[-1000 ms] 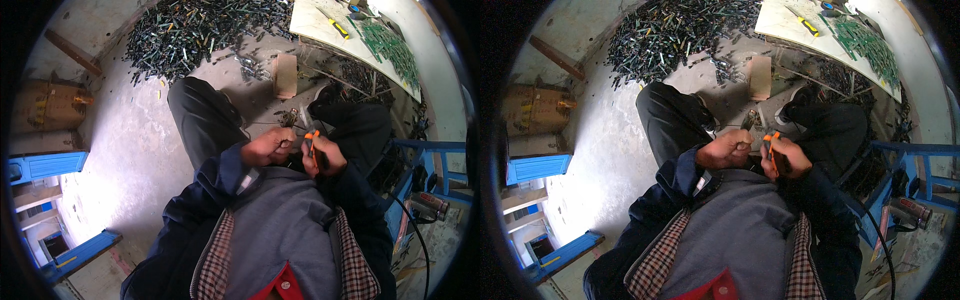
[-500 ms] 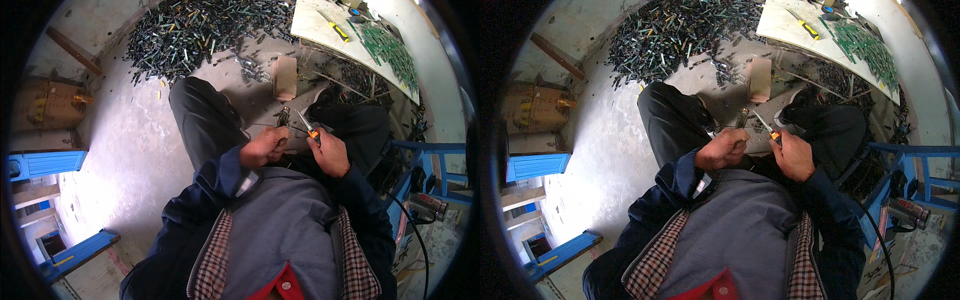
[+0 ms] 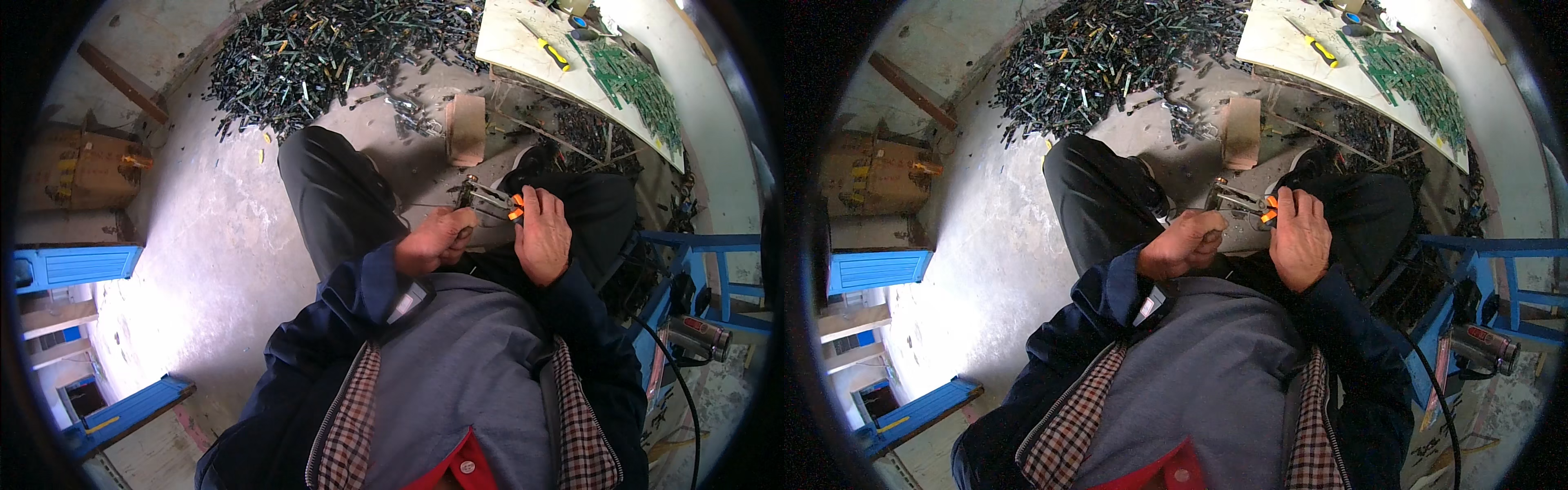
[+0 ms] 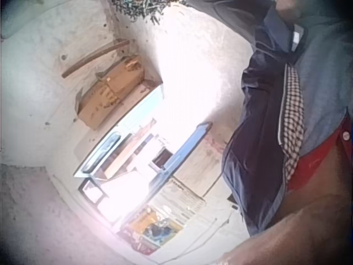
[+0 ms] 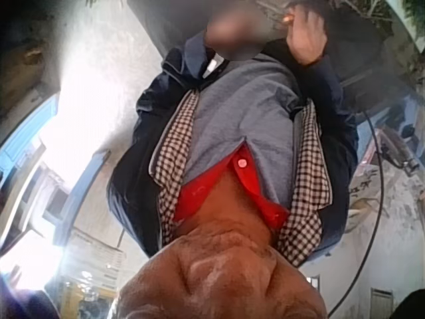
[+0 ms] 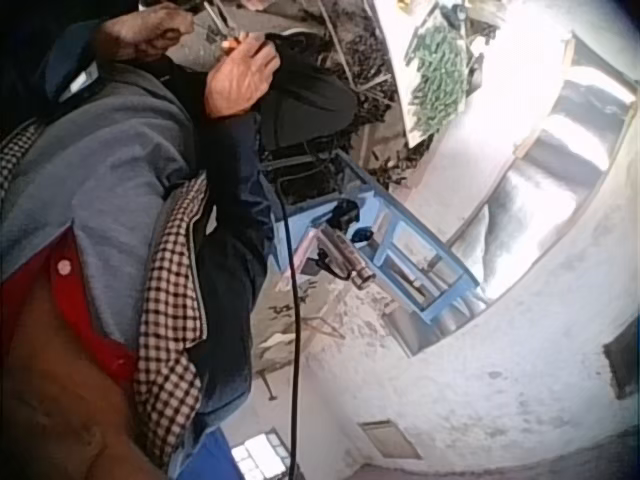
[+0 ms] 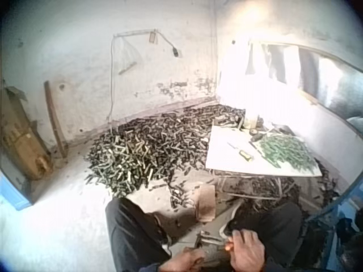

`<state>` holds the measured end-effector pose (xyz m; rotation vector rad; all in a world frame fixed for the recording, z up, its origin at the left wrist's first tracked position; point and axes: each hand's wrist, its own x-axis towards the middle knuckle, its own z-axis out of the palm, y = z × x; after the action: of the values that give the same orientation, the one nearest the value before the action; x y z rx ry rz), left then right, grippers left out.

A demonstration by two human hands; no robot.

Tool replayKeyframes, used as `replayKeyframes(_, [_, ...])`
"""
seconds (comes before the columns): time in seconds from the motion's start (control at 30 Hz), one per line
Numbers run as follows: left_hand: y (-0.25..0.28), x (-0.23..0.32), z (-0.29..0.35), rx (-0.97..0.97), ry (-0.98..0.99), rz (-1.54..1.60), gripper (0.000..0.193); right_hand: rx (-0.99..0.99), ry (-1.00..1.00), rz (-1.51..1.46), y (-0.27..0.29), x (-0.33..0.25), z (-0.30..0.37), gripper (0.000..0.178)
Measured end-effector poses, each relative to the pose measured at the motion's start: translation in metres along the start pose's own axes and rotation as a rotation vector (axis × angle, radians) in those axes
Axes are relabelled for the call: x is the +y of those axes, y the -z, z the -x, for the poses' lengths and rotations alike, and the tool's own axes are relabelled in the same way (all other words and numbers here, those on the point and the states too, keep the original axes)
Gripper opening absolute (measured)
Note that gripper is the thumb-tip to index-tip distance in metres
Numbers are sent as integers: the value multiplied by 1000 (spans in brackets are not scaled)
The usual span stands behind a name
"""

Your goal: The person sits on the floor and uses pliers to strip and remove components from small electronic devices. The person holds the device in one hand and uses the pliers in the other to pull out parts, dropping the debris onto the floor.

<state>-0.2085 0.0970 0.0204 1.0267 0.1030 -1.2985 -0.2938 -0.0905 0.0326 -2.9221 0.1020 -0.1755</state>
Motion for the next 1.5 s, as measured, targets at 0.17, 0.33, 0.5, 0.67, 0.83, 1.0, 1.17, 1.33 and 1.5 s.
replayKeyframes(0.17, [1,-2,-1,-13,-21,-9,30,62,7,41,2,1,-3,65])
replayKeyframes(0.33, [1,-2,1,-21,-17,-3,30,98,-5,50,4,0,-4,66])
replayKeyframes(0.5, [1,-1,4,-66,16,50,31,110,7,37,5,1,-3,68])
replayKeyframes(0.67, [2,-1,5,-105,34,75,31,110,15,25,6,4,-3,67])
replayKeyframes(0.83, [5,-5,3,-130,39,99,30,139,20,26,9,6,-4,66])
replayKeyframes(1.0, [3,-3,6,-127,50,86,28,128,51,49,7,9,-3,65])
replayKeyframes(1.17, [1,-3,6,-110,39,81,27,127,55,72,7,8,-5,63])
replayKeyframes(1.33, [-3,0,5,-66,54,81,29,145,72,161,-1,11,-11,55])
replayKeyframes(1.5, [-8,0,1,-31,58,129,32,179,131,219,-4,18,-25,47])
